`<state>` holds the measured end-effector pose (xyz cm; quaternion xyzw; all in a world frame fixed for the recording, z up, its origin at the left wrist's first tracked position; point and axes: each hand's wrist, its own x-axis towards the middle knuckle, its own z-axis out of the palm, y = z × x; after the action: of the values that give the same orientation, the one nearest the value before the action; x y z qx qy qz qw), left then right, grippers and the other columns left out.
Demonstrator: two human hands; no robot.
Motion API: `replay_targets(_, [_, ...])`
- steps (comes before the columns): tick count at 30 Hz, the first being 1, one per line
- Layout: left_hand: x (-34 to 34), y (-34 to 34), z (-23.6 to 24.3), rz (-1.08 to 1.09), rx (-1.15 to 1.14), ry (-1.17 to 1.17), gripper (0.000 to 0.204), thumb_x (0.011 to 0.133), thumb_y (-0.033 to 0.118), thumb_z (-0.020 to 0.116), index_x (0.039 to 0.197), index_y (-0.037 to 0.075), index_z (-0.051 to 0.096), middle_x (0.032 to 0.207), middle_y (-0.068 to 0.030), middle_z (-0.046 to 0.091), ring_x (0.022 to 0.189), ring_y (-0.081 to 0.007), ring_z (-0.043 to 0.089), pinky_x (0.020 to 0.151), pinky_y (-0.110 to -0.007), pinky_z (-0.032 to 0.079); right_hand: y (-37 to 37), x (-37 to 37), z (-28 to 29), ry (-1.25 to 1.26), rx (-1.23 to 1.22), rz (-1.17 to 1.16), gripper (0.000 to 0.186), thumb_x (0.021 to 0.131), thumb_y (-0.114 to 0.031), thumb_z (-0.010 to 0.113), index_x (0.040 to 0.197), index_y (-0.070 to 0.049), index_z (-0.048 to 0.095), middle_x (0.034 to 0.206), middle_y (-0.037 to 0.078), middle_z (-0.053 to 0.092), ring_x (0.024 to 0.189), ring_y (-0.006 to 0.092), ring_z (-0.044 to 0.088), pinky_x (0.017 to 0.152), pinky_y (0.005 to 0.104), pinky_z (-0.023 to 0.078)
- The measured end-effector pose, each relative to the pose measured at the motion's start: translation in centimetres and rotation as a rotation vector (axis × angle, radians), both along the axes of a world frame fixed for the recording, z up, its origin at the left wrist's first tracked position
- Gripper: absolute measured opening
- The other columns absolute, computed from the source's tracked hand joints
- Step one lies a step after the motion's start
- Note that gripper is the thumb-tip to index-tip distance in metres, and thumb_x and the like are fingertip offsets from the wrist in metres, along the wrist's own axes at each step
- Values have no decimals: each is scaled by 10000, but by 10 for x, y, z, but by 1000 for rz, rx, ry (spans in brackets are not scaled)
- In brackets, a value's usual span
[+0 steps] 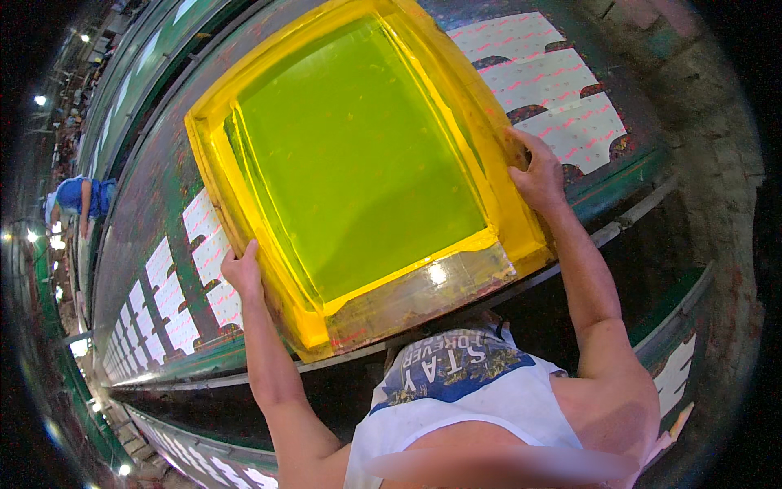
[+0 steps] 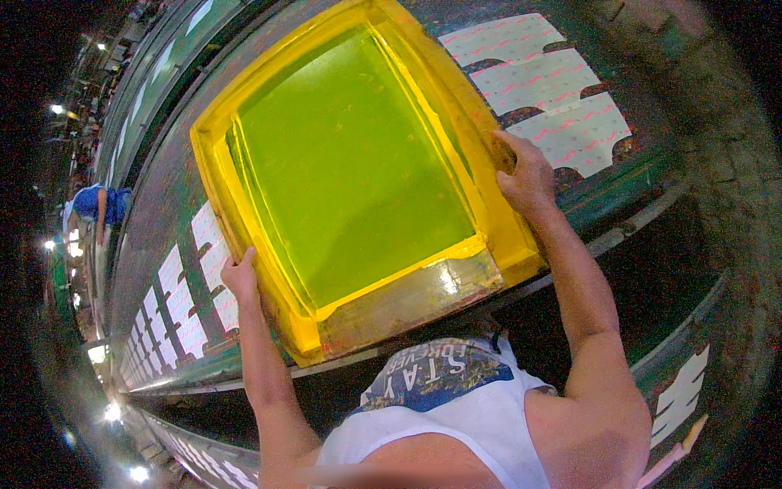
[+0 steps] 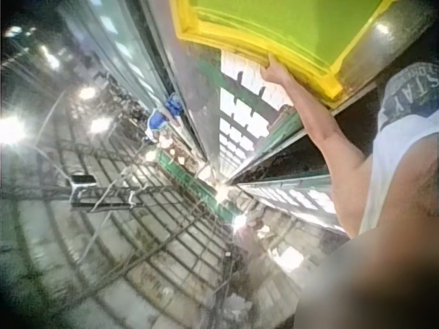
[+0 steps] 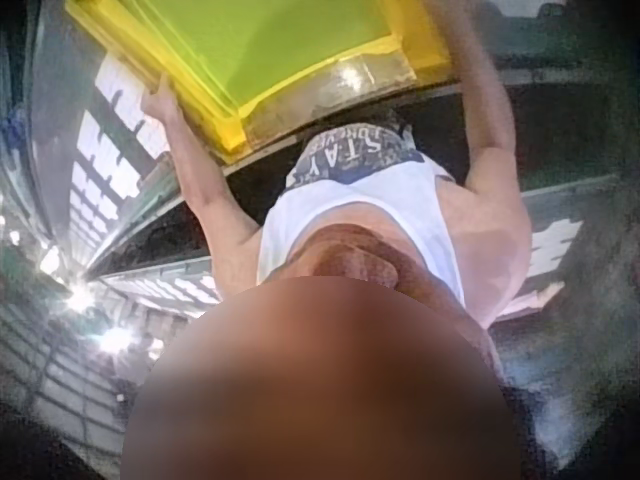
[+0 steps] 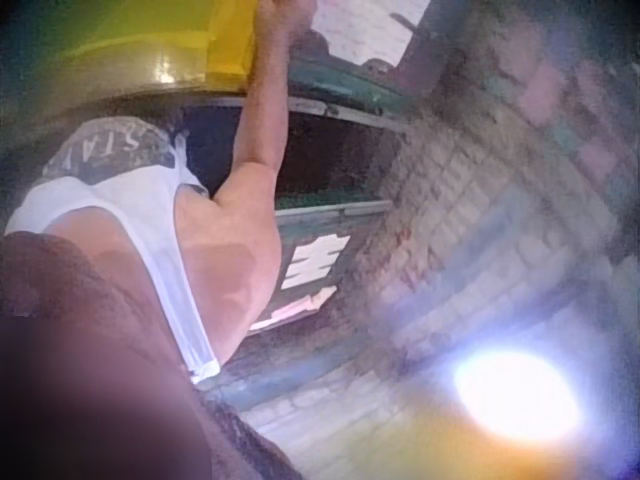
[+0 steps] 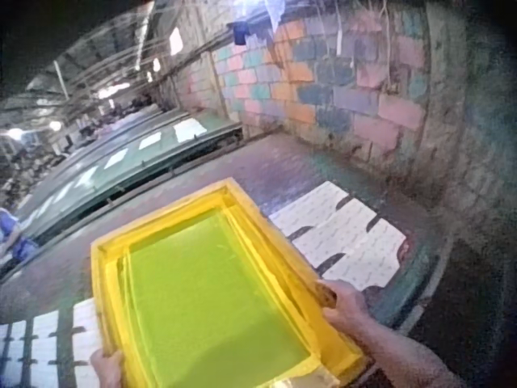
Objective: The person holds a yellow screen printing frame over a conveyor belt and uses a squeegee to spread green ink across the mesh. The person repeatedly pulls the squeegee across the screen to coat the surface with ink.
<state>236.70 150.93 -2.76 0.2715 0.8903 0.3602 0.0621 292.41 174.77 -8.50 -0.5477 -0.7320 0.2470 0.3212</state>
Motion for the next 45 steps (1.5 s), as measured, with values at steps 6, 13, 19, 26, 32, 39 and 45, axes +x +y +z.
replay_targets(6, [-4,-1,-7,9,-93,35,329,909,135,863,1159,-73,812,1041,-155,839,901,-243,782,862,-384,598,-2,1,-5,-37,-13,20,722,807,50,766,1503,-99,642,1430,160,706,1331,351,682,1147,427,548])
replay_targets(13, [-13,-1,-42,18,-97,-28,353,905,181,881,1134,-78,809,1030,-165,839,873,-255,776,839,-400,596,-5,3,-18,-78,-28,39,737,851,-34,817,1548,-148,607,1441,185,698,1327,395,672,1115,491,560])
replay_targets(19, [-31,-9,-47,2,-180,-45,445,908,223,889,1229,-65,778,1077,-163,822,947,-255,771,888,-396,588,-51,62,-38,63,-130,29,571,990,-54,777,1540,-90,629,1384,178,749,1224,322,743,1068,428,577])
replay_targets(26, [-58,21,-49,-196,65,-78,544,945,173,855,1413,-43,681,1213,-153,792,1038,-237,757,960,-373,587,-102,96,-75,404,-252,-396,314,1129,-141,655,1405,-11,731,1202,119,810,1072,188,767,957,336,602])
replay_targets(32, [-85,49,-46,-220,-22,-18,528,926,87,831,1408,-63,675,1230,-135,796,1067,-200,752,966,-346,585,-98,95,-91,539,-258,-481,307,1145,-164,635,1369,21,733,1121,134,821,978,176,769,924,330,603])
replay_targets(39, [-97,45,-58,-216,131,-196,557,908,19,811,1436,-72,658,1243,-125,790,1088,-194,750,973,-333,583,-96,97,-93,464,-199,-463,339,1153,-232,635,1363,10,745,1052,109,821,901,156,752,850,308,591])
replay_targets(45, [-92,48,-62,-239,112,-189,555,925,-8,790,1459,-67,649,1271,-125,783,1094,-200,749,971,-334,583,-95,98,-97,475,-214,-572,346,1139,-272,668,1323,2,770,1009,97,820,831,126,719,781,299,580])
